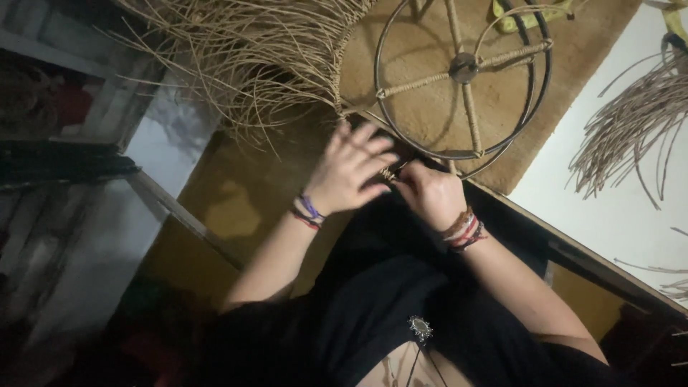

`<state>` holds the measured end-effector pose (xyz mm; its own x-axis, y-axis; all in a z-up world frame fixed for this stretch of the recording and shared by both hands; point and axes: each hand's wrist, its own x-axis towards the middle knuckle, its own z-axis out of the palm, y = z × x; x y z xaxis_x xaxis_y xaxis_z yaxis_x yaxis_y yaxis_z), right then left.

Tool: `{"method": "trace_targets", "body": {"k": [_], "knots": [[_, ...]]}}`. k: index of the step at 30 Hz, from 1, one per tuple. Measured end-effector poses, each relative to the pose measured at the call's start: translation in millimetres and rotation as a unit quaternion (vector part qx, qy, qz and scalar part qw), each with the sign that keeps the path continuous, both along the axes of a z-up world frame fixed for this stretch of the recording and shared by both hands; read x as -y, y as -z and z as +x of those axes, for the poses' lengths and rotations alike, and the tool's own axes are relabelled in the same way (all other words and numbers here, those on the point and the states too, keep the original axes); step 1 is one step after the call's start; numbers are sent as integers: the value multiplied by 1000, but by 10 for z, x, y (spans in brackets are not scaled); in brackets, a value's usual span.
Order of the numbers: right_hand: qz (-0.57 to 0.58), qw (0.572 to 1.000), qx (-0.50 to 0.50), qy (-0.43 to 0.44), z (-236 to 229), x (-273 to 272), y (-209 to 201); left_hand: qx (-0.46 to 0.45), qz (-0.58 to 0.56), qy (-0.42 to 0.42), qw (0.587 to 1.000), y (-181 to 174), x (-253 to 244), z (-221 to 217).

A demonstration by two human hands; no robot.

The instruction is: Weaving dried plant fibers onto a circular frame to create a decorative object.

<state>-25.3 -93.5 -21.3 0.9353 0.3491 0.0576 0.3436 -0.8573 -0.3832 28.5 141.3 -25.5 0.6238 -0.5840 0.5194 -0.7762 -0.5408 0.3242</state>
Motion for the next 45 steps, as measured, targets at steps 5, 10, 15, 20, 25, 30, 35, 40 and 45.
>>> {"method": "trace_targets", "body": {"k": [5, 10, 15, 20, 25, 30, 35, 40, 45], "knots": [[21, 1000, -2, -6, -1, 79, -26, 65, 52, -5, 997, 191, 203, -101], [35, 999, 6, -10, 31, 71, -27, 117, 63, -67, 989, 560, 276, -155], [11, 999, 47, -11, 42, -52, -321, 56, -152, -311, 936, 578, 549, -208], [21, 999, 48, -6, -1, 25, -34, 39, -240, -392, 887, 442, 749, -98], [23, 997, 67, -10, -39, -4, -97, 52, -244, -417, 874, 651, 699, -112], [44, 994, 96, -25, -28, -45, -47, -11, -181, -364, 914, 569, 511, -273], [100, 988, 113, -42, -19, -19, -186, -25, -136, -272, 952, 412, 366, -646], [151, 976, 155, -38, -198, 202, -387, 30, -177, -56, 982, -65, 729, -759], [138, 972, 179, 67, -605, 935, -529, -6, -249, 101, 963, -454, 1504, -706]]}}
